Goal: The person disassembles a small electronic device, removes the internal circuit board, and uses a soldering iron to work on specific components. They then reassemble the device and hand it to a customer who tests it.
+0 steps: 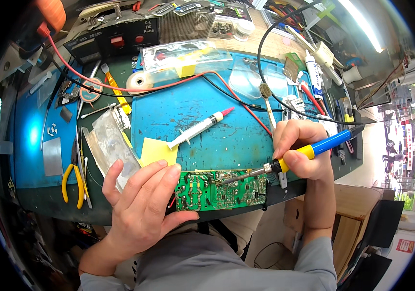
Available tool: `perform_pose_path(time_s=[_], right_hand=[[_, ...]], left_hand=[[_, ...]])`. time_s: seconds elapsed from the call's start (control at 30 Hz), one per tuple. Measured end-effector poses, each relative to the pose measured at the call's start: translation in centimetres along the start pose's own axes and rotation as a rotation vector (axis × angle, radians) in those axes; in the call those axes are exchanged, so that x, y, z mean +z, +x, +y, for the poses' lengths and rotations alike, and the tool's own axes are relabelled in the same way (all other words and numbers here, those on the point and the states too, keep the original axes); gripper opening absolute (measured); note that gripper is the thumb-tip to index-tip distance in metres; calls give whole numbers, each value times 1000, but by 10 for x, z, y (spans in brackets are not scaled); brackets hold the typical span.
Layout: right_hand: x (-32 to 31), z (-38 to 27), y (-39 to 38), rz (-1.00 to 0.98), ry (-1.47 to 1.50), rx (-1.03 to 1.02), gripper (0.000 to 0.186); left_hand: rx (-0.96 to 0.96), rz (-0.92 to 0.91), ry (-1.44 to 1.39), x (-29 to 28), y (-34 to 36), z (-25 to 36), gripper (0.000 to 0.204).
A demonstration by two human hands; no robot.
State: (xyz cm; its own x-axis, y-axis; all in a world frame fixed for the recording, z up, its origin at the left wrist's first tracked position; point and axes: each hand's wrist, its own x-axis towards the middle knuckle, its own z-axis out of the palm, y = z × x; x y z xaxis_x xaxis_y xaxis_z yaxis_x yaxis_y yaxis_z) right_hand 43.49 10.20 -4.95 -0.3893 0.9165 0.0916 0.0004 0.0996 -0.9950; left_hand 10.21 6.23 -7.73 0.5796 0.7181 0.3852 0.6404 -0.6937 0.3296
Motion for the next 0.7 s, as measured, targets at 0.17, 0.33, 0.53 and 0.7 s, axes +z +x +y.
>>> perform_pose_path(time_s=[0.17,0.33,0.53,0.7], right_hand=[[-2,-6,4,-26,-25,72,10],[0,-11,4,6,-57,135,12],[-3,-16,11,-83,-85,103,11],[-2,-20,13,-86,-117,128,10]], left_hand=[[-5,-2,-8,0,0,0,90],[-17,-16,-16,-1,0,1,90],[-17,-22,-13,-1,0,0,90],[-17,-23,-14,-2,0,1,90]])
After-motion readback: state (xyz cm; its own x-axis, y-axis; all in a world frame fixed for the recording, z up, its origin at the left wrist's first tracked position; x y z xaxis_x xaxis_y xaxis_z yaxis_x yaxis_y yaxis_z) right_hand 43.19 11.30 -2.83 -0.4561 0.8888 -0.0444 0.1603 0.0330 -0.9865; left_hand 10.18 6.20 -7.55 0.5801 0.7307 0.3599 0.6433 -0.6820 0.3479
